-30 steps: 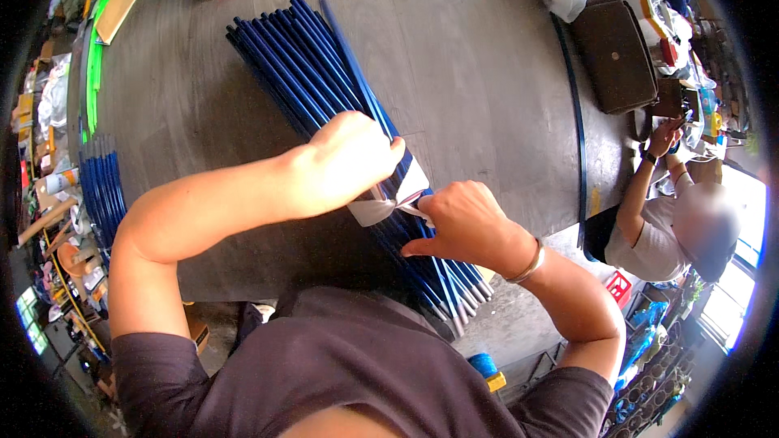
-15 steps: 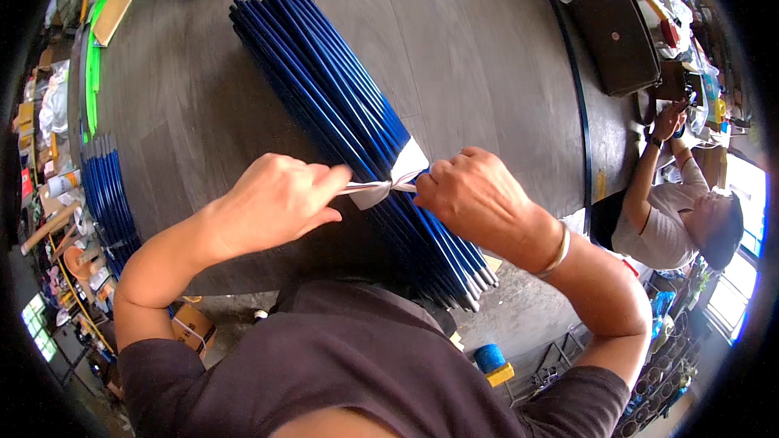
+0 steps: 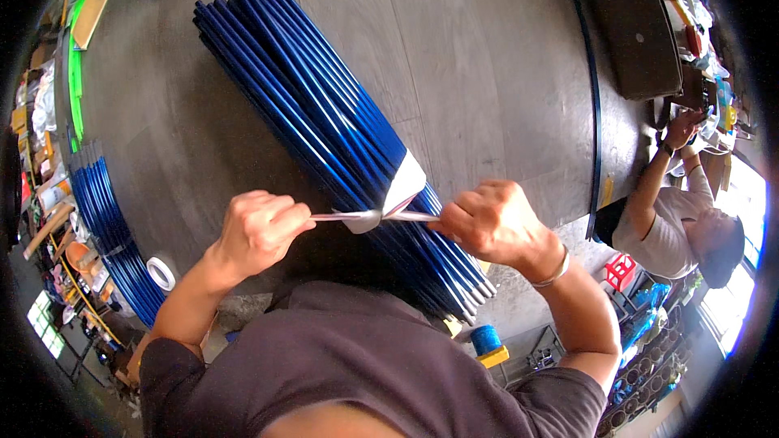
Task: The person gathers and aligns multiple blue rods on a workbench, then secures them into a bundle using white tape. The person repeatedly arranges the rods and wraps the tape around the bundle to hold them together.
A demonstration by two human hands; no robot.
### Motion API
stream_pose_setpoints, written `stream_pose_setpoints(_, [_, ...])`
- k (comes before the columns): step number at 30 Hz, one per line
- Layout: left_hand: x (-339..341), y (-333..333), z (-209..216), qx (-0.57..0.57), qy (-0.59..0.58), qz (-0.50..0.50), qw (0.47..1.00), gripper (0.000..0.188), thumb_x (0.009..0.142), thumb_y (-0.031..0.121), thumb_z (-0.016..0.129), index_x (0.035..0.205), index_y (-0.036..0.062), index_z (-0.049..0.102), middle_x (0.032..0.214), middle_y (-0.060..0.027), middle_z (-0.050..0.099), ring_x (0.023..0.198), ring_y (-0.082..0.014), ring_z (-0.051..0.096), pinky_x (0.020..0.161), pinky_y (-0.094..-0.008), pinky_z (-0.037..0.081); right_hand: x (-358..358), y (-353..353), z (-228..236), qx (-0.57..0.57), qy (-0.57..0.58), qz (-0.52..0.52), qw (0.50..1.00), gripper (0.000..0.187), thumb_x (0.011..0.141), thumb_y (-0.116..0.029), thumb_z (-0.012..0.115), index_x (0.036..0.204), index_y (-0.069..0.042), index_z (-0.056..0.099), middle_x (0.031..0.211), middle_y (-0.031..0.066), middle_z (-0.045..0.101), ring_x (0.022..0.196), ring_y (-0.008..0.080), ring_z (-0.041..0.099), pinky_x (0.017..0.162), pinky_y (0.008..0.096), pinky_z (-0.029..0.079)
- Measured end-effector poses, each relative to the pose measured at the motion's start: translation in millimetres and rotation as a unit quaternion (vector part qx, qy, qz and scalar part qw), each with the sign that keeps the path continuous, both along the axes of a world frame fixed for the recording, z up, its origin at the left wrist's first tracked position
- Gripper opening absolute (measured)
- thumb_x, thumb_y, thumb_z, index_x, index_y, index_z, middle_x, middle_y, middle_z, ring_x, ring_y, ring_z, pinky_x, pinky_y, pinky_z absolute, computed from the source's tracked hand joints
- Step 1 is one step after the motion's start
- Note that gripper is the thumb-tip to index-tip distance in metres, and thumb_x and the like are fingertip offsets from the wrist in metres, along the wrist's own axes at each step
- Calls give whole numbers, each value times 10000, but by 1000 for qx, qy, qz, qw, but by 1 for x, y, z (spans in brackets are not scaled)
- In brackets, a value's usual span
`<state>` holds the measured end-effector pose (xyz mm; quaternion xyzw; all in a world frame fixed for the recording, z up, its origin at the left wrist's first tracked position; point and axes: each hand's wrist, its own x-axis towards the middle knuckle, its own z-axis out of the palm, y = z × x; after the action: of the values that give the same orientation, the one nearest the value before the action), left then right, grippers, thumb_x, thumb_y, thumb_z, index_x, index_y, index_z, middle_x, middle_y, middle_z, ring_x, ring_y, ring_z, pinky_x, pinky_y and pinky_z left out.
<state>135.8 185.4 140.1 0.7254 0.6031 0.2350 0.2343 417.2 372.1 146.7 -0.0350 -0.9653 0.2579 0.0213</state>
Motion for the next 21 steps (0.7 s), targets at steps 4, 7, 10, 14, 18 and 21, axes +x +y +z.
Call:
stream_pose_setpoints(4, [-1,-15,-11,-32,-36,29,998,180,766,128,761,729,60,598,600,-80,511,527,-253,567,496,-362,440,-1,-3,-1,-56,-39,-47,997,239,788,-146,766,691,-79,558,575,37,495,502,185,533,457,310,423])
stream_pose_setpoints(7, [4,-18,-17,-29,-59,52,996,173,774,138,759,746,56,609,623,-79,526,554,-258,578,512,-365,451,-13,0,18,-129,-116,-87,981,139,801,-84,733,765,-35,608,669,82,545,588,253,573,526,348,460])
stream_pose_setpoints(10, [4,-20,-11,-52,-54,52,996,152,791,144,748,783,55,625,682,-79,552,598,-275,588,547,-374,471,-22,0,41,-208,-192,-103,954,71,804,-30,706,870,-26,679,768,119,575,677,285,604,621,380,494])
stream_pose_setpoints(14, [0,-10,16,-22,-117,84,989,144,781,63,750,897,43,667,761,-100,614,647,-275,626,569,-352,498,-33,0,53,-122,-180,-69,974,60,807,8,710,867,5,711,749,118,594,668,272,606,596,354,492])
stream_pose_setpoints(18, [-10,-14,45,-35,-313,125,941,150,844,33,733,980,12,674,799,-78,652,701,-159,655,607,-272,514,-41,-22,71,87,-293,-76,949,59,776,2,749,831,4,730,891,120,590,686,263,632,620,338,519])
stream_pose_setpoints(21, [-5,-23,61,-74,-446,159,878,137,897,63,702,1010,-6,667,833,-58,658,743,-97,635,641,-238,510,-42,-23,75,-32,-182,-74,980,33,768,13,721,767,-20,716,1011,127,573,701,243,643,673,319,542])
